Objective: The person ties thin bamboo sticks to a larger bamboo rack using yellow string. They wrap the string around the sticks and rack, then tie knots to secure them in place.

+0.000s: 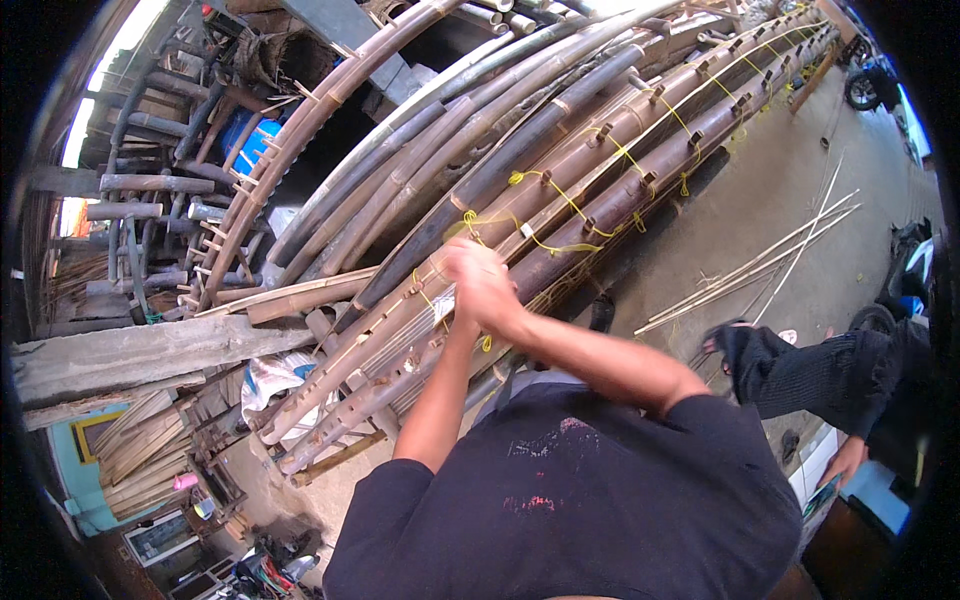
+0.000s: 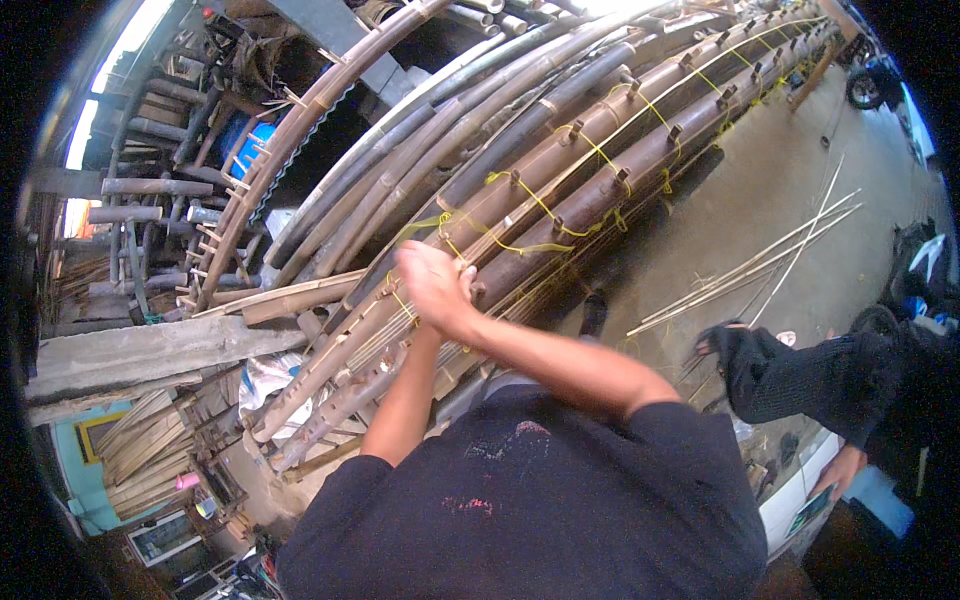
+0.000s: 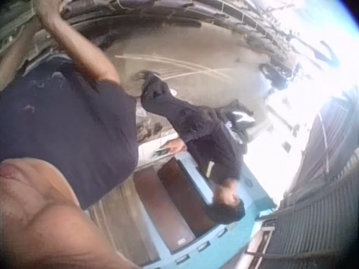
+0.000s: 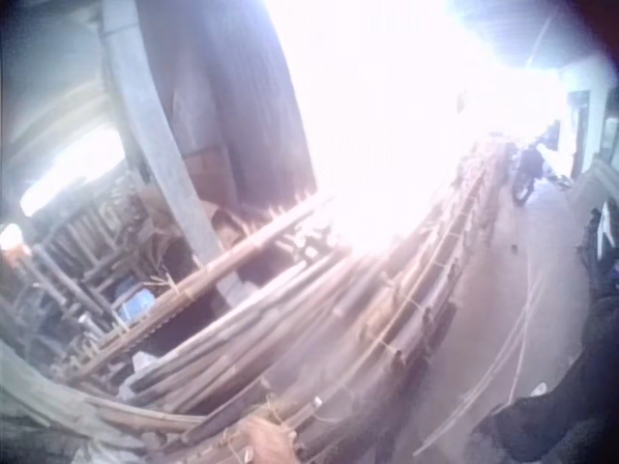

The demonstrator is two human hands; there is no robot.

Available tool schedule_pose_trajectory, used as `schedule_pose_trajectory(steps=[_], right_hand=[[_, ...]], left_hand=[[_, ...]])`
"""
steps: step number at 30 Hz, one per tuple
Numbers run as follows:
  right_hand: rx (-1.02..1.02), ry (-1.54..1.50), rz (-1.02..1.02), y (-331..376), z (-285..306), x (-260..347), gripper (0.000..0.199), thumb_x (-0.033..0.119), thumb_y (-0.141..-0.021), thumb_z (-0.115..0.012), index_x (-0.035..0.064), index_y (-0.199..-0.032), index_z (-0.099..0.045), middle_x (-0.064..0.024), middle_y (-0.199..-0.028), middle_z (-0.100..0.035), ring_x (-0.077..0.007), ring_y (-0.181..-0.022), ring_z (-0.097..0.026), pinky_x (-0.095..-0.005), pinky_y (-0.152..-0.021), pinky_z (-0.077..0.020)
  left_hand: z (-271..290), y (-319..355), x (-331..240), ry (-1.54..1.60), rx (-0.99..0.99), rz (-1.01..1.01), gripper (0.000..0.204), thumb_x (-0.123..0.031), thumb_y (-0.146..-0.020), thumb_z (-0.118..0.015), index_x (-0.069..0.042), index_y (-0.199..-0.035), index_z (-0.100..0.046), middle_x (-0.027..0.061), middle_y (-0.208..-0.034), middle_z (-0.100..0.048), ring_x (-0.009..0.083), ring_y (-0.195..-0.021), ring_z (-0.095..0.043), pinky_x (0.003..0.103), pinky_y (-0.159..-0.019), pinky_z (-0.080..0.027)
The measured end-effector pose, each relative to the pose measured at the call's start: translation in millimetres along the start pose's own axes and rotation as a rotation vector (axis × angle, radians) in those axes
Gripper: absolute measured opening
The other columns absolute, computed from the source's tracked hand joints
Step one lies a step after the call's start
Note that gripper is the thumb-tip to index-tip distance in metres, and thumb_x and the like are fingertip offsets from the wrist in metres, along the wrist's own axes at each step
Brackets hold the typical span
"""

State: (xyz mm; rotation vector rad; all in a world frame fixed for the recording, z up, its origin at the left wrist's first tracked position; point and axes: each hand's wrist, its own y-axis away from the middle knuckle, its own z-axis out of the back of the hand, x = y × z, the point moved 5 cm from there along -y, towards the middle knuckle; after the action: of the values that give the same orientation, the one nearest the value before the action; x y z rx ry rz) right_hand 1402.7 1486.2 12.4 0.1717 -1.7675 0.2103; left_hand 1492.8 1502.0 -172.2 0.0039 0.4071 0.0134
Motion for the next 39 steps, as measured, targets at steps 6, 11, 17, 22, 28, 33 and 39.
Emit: schedule_pose_trajectory(steps=[6,11,17,22,28,33,39], right_hand=[[0.355,1.373,0.206,-102.2,3.7,-74.9,0.047,0.051,-0.097,-0.045,0.012,-0.096,-0.07,-0.0142,-0.105,-0.068,-0.0327,-0.106,-0.061,-0.0536,-0.094,-0.0424],[0.577,1.014,0.413,-84.9,-20.5,0.9,0.035,0.043,-0.099,-0.048,0.0159,-0.102,-0.069,-0.0091,-0.115,-0.065,-0.0295,-0.115,-0.057,-0.0586,-0.097,-0.0367],[1.041,0.905,0.304,-97.7,-56.3,-6.5,0.043,0.047,-0.099,-0.046,0.0123,-0.106,-0.071,-0.0098,-0.107,-0.071,-0.0306,-0.107,-0.064,-0.0436,-0.095,-0.0465],[0.67,1.088,0.233,-117.7,1.2,-96.9,0.054,0.051,-0.099,-0.045,0.0057,-0.089,-0.073,-0.0158,-0.082,-0.069,-0.0292,-0.084,-0.068,-0.0388,-0.077,-0.0501],[0.931,0.14,0.019,-23.5,21.1,68.4,0.043,0.035,-0.102,-0.052,-0.0007,-0.079,-0.056,-0.0089,-0.068,-0.057,-0.0257,-0.068,-0.057,-0.0392,-0.067,-0.0455],[0.399,1.031,0.665,-68.7,12.0,4.0,0.028,0.034,-0.092,-0.063,0.0065,-0.095,-0.065,-0.0192,-0.084,-0.065,-0.0354,-0.085,-0.065,-0.0449,-0.076,-0.0485],[0.809,0.562,0.174,-105.3,-0.1,-54.3,0.036,0.037,-0.094,-0.054,0.0039,-0.085,-0.067,-0.0125,-0.069,-0.066,-0.0254,-0.07,-0.066,-0.0388,-0.065,-0.0488]], left_hand=[[53.0,-9.9,-32.8,0.471,0.161,0.147,0.03,-0.023,-0.099,-0.048,0.001,-0.105,-0.065,0.0276,-0.105,-0.065,0.0458,-0.102,-0.061,0.049,-0.088,-0.046],[43.6,-2.3,-12.6,0.51,0.09,0.101,0.028,-0.023,-0.099,-0.049,0.0,-0.104,-0.064,0.0288,-0.099,-0.064,0.0452,-0.094,-0.062,0.047,-0.082,-0.047],[36.3,-5.7,-13.7,0.593,0.285,0.246,0.028,-0.019,-0.102,-0.049,0.0,-0.112,-0.067,0.0122,-0.101,-0.072,0.0155,-0.092,-0.063,0.035,-0.085,-0.048],[32.7,-9.1,-12.9,0.539,0.231,0.134,0.026,-0.022,-0.099,-0.053,-0.003,-0.112,-0.066,0.0133,-0.096,-0.07,0.0222,-0.092,-0.064,0.039,-0.085,-0.048],[59.9,4.8,-28.4,0.623,-0.138,-0.009,0.029,-0.024,-0.097,-0.055,0.0,-0.11,-0.064,0.0248,-0.094,-0.068,0.0308,-0.099,-0.067,0.043,-0.087,-0.048],[48.4,-7.5,-22.5,0.656,-0.119,-0.038,0.028,-0.024,-0.097,-0.055,-0.001,-0.111,-0.065,0.0249,-0.096,-0.069,0.0307,-0.1,-0.067,0.042,-0.089,-0.048],[47.1,-12.3,-14.3,0.503,0.244,0.157,0.029,-0.022,-0.098,-0.053,0.002,-0.107,-0.065,0.0269,-0.096,-0.067,0.0276,-0.088,-0.067,0.042,-0.08,-0.048]])
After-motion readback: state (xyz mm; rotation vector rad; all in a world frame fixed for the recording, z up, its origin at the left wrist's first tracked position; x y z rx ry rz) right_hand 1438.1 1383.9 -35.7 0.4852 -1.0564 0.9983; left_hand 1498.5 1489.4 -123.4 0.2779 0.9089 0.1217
